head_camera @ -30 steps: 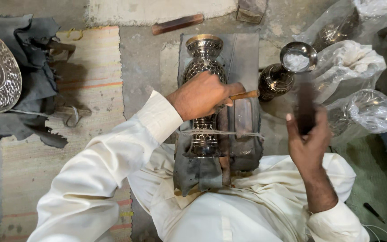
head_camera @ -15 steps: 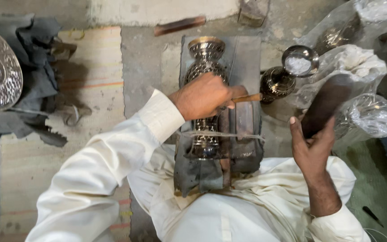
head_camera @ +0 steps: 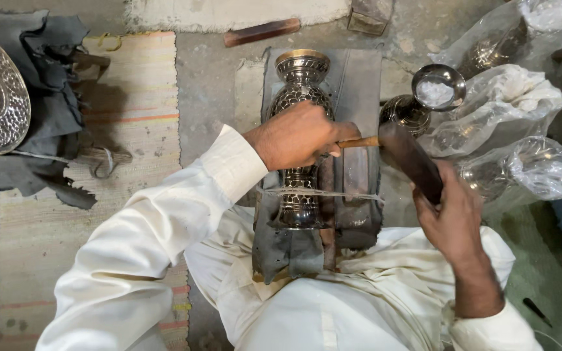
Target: The person uses a hammer and chisel to create a textured pattern on a metal vase. They repeatedly strike the chisel against the vase surface while holding it steady with their other hand.
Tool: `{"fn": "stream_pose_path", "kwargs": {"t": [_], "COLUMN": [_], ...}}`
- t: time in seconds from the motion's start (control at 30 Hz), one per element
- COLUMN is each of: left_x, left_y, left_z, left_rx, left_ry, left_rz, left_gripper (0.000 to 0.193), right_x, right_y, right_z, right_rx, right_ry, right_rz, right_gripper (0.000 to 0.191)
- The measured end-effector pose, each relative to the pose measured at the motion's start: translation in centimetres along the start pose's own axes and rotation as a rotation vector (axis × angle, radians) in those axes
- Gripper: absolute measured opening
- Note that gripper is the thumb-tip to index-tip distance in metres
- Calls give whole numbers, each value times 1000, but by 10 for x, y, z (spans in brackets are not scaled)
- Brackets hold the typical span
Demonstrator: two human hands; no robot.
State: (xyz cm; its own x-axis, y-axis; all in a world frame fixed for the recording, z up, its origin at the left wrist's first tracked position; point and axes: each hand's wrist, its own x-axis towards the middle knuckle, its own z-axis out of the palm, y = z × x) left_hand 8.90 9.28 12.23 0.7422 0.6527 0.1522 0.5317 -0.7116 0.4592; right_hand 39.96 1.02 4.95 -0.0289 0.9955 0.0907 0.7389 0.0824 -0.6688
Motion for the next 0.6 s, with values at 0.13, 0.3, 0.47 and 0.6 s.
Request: {"fn": "stream_pose_path", "kwargs": {"t": [0.13, 0.3, 0.47, 0.6], "left_x": [-16, -17, -5, -1], "left_y": [-7, -9, -7, -5], "left_z": [-12, -13, -8, -7], "left_rx": [-174, -269, -66, 60], "left_ry": [330, 231, 100, -12], "left_rz": [82, 15, 140, 101], "left_gripper": [29, 34, 40, 38], "right_x": [-2, -22, -38, -43], "right_y": [9, 19, 18, 13], "right_z": [6, 42, 66, 71], "right_rx": [122, 996, 883, 767], "right_ry": [-98, -275, -338, -197], "right_rz": [-44, 354, 404, 231], "right_gripper": [55, 39, 38, 35]}}
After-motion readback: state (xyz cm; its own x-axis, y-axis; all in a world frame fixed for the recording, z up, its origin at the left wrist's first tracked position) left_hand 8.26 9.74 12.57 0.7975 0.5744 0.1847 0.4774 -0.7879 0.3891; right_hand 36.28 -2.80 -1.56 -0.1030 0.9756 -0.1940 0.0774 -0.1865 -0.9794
